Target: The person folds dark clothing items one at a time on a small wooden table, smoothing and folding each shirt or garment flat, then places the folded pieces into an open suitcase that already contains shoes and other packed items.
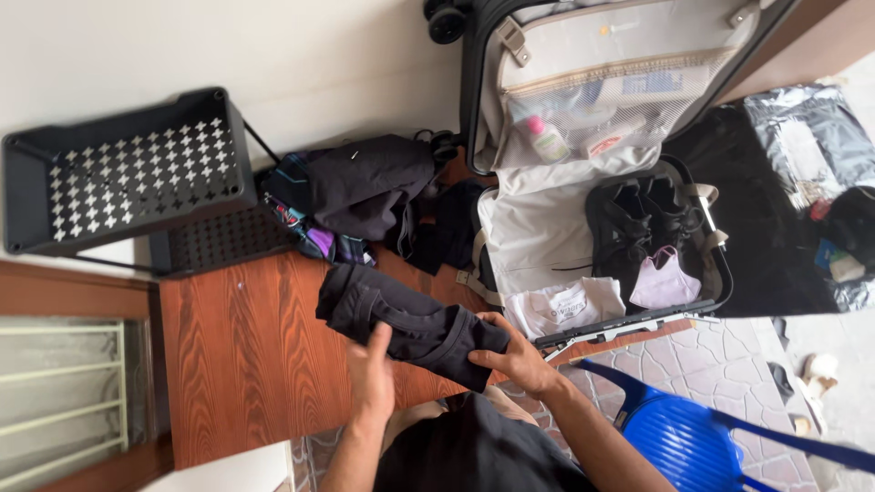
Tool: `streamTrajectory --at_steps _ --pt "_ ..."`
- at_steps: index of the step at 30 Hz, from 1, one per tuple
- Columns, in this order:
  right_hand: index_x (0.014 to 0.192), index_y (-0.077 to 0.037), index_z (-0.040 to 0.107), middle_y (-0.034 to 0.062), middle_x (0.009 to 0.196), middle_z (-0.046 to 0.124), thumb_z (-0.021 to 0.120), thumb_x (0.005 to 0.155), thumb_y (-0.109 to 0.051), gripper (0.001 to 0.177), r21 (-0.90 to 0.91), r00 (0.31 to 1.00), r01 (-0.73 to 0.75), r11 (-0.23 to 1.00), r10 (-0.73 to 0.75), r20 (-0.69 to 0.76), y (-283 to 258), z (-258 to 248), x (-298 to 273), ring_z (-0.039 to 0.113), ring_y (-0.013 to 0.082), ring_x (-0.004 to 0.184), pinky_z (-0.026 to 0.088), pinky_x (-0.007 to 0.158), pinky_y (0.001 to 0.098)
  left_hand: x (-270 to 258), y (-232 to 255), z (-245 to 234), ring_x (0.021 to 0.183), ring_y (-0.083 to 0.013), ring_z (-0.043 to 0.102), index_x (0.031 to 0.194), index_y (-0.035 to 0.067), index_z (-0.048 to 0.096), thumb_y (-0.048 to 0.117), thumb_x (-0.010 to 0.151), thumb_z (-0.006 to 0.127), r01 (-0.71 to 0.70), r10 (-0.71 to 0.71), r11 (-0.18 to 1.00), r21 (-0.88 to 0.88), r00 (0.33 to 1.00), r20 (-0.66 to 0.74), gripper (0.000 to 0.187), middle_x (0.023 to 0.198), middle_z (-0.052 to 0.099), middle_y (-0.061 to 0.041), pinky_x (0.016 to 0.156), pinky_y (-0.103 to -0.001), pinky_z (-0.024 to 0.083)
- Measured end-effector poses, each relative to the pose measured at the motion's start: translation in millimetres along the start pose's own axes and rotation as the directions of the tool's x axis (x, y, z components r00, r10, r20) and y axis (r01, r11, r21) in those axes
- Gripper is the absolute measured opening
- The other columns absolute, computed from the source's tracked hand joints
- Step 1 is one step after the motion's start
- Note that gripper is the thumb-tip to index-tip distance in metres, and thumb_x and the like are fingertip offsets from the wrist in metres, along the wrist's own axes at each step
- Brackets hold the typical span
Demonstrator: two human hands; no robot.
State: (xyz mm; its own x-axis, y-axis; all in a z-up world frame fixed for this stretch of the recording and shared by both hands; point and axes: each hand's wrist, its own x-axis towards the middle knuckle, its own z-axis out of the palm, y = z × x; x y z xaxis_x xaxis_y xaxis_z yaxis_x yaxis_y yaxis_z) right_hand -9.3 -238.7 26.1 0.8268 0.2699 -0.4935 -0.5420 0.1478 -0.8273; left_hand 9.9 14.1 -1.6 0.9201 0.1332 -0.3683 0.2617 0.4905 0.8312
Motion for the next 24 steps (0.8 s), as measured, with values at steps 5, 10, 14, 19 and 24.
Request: streamTrajectory --at_steps 5,10,14,19,24 --pt "0.136 -0.008 0.055 0.0065 0.117 0.064 0.071 0.080 -0.005 0.058 -0.135 0.992 0.051 0.989 -0.066 -0.110 -4 2 8 0.061 0.0155 0.109 0.050 0.097 0.0327 28 19 -14 0.129 -0.0176 0.055 0.147 0.008 0.040 0.024 0.089 0.071 -0.020 0.028 0.997 0.077 0.993 -0.111 0.068 0.140 0.056 -0.006 0.111 -0.037 0.045" --pt "0.148 -0.010 0.042 0.0168 0.108 0.067 0.065 0.084 -0.002 0.068 -0.125 0.925 0.042 0.991 -0.086 -0.370 -1 -2 14 0.064 0.0203 0.095 0.054 0.083 0.0333 31 31 -13 0.119 -0.0200 0.063 0.137 0.001 0.058 0.024 0.092 0.072 -0.072 0.053 0.930 0.359 0.997 0.062 0.052 0.130 0.066 -0.011 0.107 -0.036 0.049" --pt "0.152 -0.009 0.027 0.0239 0.119 0.068 0.062 0.092 -0.006 0.069 -0.041 0.856 0.097 0.994 -0.104 -0.506 -5 -15 6 0.071 0.0235 0.105 0.061 0.088 0.0317 27 30 -6 0.108 -0.0259 0.071 0.129 -0.006 0.066 0.028 0.093 0.074 -0.085 -0.017 0.762 0.642 0.988 0.151 0.049 0.118 0.073 -0.017 0.096 -0.041 0.058" --pt "0.149 -0.006 0.027 0.0263 0.122 0.065 0.059 0.096 -0.007 0.062 -0.108 0.740 0.123 0.987 -0.164 -0.653 -5 -42 -5 0.070 0.0268 0.104 0.062 0.085 0.0356 19 22 22 0.120 -0.0254 0.065 0.153 -0.001 0.020 0.025 0.088 0.073 -0.208 0.009 0.812 0.546 0.939 0.345 0.088 0.133 0.059 -0.015 0.102 -0.037 0.056" --pt "0.132 0.000 0.034 0.0212 0.112 0.065 0.065 0.096 -0.010 0.048 -0.263 0.613 0.228 0.938 -0.348 -0.710 15 -88 -5 0.066 0.0192 0.095 0.057 0.078 0.0309 18 23 60 0.125 -0.0413 0.055 0.159 -0.003 0.015 0.019 0.093 0.071 -0.620 0.185 0.523 0.585 0.753 0.632 0.089 0.151 0.037 -0.033 0.099 -0.045 0.052"
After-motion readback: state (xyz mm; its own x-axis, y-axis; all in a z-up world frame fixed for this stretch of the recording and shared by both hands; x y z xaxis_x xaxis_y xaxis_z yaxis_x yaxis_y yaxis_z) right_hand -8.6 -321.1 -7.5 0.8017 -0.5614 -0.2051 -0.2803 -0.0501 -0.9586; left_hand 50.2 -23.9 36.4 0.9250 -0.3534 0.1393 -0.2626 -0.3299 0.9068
